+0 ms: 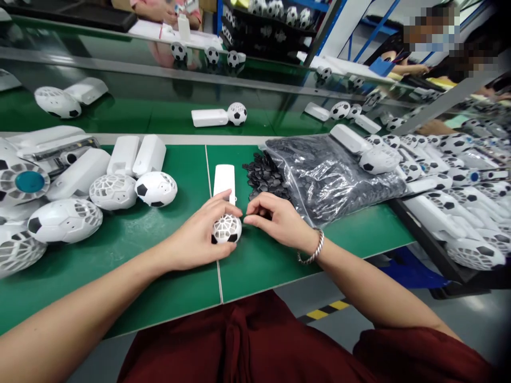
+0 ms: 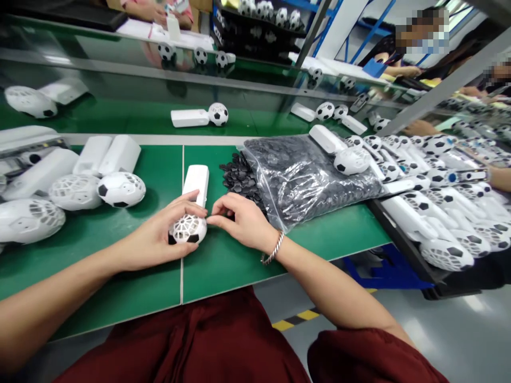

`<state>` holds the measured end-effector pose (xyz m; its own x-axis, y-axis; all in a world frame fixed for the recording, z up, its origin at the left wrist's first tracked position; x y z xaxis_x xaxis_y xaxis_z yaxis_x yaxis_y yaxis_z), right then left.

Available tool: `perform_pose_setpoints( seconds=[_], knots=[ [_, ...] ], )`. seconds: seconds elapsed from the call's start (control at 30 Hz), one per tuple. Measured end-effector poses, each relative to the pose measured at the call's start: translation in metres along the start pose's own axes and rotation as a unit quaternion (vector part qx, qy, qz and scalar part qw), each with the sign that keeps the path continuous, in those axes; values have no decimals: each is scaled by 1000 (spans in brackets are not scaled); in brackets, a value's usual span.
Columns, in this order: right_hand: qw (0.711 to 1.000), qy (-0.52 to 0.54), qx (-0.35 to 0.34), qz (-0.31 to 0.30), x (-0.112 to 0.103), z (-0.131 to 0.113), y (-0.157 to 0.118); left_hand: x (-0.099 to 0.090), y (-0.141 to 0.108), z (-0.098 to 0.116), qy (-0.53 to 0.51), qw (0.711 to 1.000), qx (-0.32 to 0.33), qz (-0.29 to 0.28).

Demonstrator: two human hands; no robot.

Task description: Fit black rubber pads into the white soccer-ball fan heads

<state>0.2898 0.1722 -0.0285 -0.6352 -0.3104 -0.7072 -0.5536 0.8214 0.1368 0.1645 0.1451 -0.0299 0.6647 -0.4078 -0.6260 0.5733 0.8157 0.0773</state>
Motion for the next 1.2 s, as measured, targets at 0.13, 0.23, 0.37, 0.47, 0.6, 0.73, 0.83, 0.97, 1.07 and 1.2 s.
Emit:
perform_pose_setpoints(
  seconds=[0.13, 0.23, 0.37, 0.47, 0.6, 0.73, 0.83, 0.97, 1.07, 1.2],
  knots=[
    [973, -229, -28, -13, -8, 4, -1, -2, -1, 1, 1, 1000, 23, 0],
    [963, -264, -20, -43, -4, 9, 2, -2, -3, 1, 3, 1000, 24, -7],
    [961, -270, 1, -59, -5, 11, 7, -6, -6, -1, 12, 1000, -12, -9],
    [966, -249, -3, -62, -8, 7, 9, -13, -9, -8, 8, 997, -72, 16],
    [980, -184, -20, -77, -9, -1, 9, -18, -11, -8, -13, 997, -74, 7],
    [993, -86, -47, -59, -7, -12, 8, -20, -11, -4, -7, 999, -35, -29],
    [999, -22, -36, -16, -10, -13, 9, -26, -10, -8, 14, 999, -45, 8],
    [991, 0, -134, -30, -6, -29, 11, -30, -9, -16, 13, 996, -87, 16],
    [975, -9, -216, -49, -1, -42, 14, -30, -9, -17, 10, 996, -92, 11],
    [961, -48, -265, -63, 7, -49, 22, -27, -10, -17, 4, 994, -101, 27]
  ],
)
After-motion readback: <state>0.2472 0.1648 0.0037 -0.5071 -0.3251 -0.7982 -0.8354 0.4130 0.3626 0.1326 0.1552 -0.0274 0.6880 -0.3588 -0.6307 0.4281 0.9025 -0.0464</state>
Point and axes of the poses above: each hand's wrist, its own y-axis towards the middle knuckle, its own x-axis out of the palm, z = x × y, the point moved 7 cm from there along y, towards the middle knuckle
